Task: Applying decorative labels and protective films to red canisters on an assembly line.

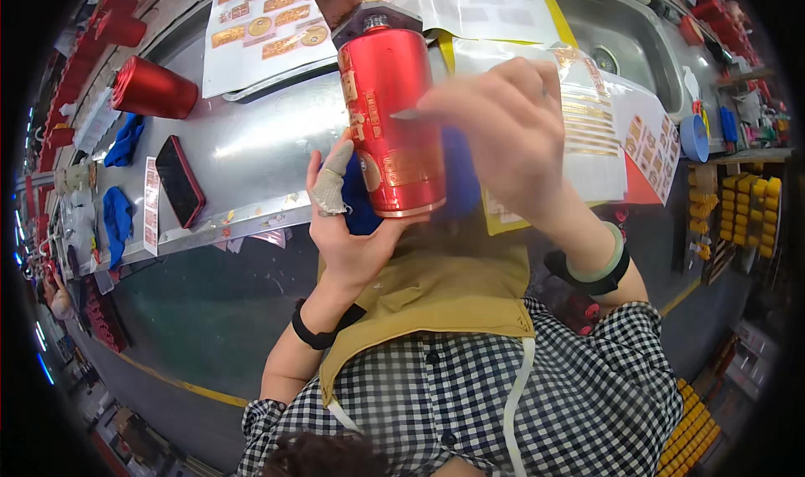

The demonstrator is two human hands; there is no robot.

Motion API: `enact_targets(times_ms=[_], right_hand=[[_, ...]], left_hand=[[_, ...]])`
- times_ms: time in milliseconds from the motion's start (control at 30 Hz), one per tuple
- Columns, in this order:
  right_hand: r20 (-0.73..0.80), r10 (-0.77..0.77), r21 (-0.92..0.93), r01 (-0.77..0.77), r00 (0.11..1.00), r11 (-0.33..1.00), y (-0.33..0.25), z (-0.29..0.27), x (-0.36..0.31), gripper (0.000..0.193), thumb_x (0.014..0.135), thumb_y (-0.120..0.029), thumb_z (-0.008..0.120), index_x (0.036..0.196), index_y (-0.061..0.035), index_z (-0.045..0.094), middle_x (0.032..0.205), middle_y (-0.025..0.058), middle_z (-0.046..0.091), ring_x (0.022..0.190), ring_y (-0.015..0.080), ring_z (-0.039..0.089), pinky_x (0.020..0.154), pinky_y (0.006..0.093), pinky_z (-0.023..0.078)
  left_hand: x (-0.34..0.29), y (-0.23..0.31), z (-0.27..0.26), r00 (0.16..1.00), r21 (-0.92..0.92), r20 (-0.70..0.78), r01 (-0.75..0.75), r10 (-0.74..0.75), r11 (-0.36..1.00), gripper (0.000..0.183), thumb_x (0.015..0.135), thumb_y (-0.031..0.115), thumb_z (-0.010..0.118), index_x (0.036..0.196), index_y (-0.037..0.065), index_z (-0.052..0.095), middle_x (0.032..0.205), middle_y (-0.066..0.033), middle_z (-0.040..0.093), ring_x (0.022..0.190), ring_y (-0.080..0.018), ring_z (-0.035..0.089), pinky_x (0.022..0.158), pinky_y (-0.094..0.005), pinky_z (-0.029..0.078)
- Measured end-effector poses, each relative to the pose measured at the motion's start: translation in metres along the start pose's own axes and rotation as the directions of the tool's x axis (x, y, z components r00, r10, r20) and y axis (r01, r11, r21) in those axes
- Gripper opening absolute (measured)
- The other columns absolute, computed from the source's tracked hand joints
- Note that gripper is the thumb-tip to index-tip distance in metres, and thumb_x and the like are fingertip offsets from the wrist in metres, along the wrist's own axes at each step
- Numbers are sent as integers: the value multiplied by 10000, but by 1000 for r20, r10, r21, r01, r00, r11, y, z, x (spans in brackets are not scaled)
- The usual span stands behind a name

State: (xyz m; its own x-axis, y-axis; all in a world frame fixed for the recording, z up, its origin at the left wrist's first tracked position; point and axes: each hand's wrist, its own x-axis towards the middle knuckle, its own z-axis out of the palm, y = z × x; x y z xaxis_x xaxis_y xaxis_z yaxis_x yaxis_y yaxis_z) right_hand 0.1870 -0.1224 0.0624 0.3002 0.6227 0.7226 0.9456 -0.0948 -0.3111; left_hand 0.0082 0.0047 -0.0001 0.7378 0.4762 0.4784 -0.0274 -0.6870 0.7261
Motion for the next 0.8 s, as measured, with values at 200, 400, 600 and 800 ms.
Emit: enact_targets(times_ms=[200,400,600,800], right_hand=[[153,-121,152,98,981,984,-25,3,-8,218,735,-169,707,952,-183,698,843,-66,652,722,166,532,728,316,408],[21,-193,139,188,981,972,-22,8,-32,250,739,-150,733,985,-198,735,955,-80,681,766,150,530,789,309,448],[-42,-52,44,54,998,998,8,1,-7,211,763,-103,732,965,-165,736,898,-46,730,749,162,560,773,317,395],[56,-292,289,264,955,920,-28,-11,-52,295,762,-161,727,1055,-166,759,1041,-40,702,839,132,595,774,302,478]], left_hand=[[-8,-12,-2,998,-61,48,34,-32,998,885,723,187,925,1451,-63,487,1414,-210,615,1328,-314,595,1235,-532,257],[-16,-23,-1,988,-159,149,54,-30,986,917,776,47,860,1532,-94,359,1523,-225,490,1392,-307,513,1179,-424,390],[-16,-24,-2,986,-187,164,22,9,982,922,813,30,835,1559,-94,309,1570,-235,435,1435,-305,466,1192,-418,367],[-14,-19,3,977,-316,127,205,-173,926,930,804,149,867,1550,-60,351,1495,-230,530,1372,-336,537,1162,-430,378]])
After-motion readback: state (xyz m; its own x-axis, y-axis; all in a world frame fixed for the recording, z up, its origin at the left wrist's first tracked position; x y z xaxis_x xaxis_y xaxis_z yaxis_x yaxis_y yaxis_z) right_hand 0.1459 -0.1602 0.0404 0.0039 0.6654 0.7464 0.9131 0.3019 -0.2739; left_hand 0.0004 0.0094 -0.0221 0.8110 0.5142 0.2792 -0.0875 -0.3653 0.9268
